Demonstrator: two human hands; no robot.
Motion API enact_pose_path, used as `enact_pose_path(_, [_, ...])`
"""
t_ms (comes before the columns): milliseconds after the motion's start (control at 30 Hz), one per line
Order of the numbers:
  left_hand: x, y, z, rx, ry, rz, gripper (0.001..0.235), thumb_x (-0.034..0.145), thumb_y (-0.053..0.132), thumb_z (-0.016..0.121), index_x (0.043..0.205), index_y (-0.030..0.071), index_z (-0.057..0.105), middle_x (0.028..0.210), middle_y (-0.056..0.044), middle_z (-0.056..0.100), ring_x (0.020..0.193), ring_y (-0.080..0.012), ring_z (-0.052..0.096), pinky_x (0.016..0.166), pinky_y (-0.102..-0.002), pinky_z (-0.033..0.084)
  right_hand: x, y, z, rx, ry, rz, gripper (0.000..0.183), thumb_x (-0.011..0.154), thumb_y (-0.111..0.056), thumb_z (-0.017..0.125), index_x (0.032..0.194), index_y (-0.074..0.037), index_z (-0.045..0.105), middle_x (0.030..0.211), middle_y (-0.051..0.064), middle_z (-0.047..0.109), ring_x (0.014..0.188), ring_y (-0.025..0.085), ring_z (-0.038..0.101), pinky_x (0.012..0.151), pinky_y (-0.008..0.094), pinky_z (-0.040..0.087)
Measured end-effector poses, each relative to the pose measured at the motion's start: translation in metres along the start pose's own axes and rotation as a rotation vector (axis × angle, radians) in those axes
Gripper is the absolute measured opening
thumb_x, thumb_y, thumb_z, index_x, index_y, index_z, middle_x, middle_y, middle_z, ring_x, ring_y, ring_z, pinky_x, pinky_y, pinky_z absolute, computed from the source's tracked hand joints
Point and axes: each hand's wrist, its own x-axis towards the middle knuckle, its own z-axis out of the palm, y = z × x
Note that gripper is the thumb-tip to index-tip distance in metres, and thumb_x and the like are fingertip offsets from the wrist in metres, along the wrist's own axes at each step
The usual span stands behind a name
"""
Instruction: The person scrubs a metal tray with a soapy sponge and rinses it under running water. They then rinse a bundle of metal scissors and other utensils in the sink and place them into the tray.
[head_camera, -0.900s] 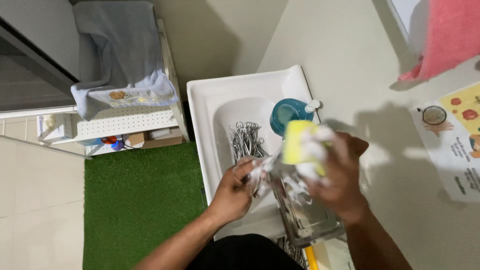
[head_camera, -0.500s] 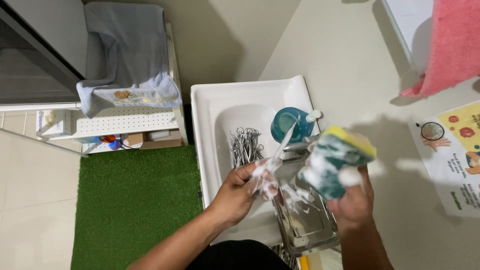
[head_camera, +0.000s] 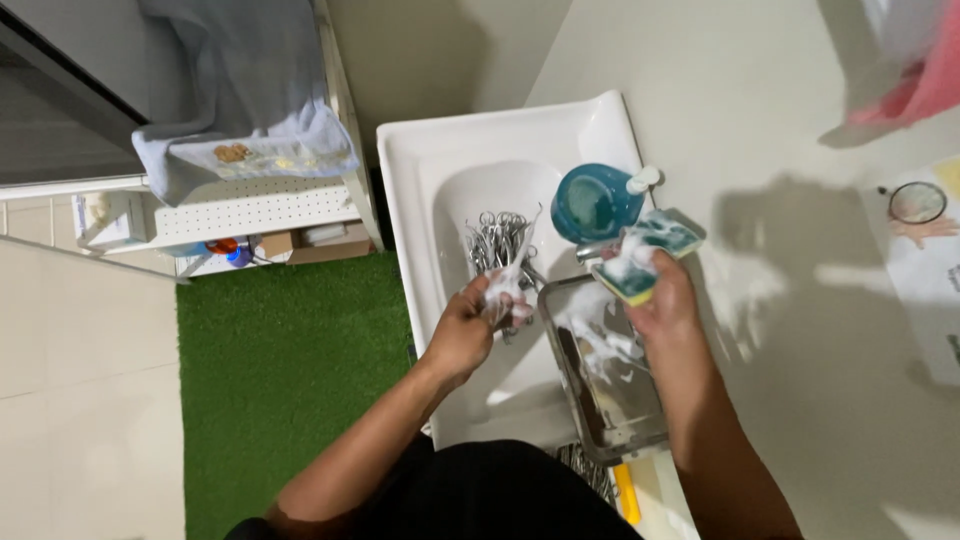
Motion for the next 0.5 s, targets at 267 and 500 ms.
enact_pose_path(267, [0.015, 0.005, -0.005, 0.037, 0.137, -0.217, 0.040, 0.104, 0.009, 0.047, 0.145, 0.010, 0.050, 0.112, -0.011, 0.073, 0.095, -0.0187, 0.069, 0.087, -0.033, 0.060, -0.002, -0.024, 0.021, 0.226, -0.073, -0.124, 0.031, 0.092, -0.003, 0.060, 0.123, -0.002, 0.061, 0.113, 0.015, 0.069, 0.103, 0.033, 0.069, 0.102, 0.055, 0.056])
enact_pose_path(500, [0.105, -0.128, -0.047, 0.474, 0.165, -0.080, 0.031, 0.094, 0.005, 0.058, 0.123, 0.005, 0.070, 0.102, -0.014, 0.078, 0.088, -0.0250, 0.072, 0.076, -0.041, 0.057, -0.008, -0.034, 0.009, 0.174, -0.140, -0.114, 0.047, 0.082, -0.005, 0.068, 0.128, -0.001, 0.060, 0.119, 0.015, 0.067, 0.116, 0.035, 0.066, 0.115, 0.053, 0.049])
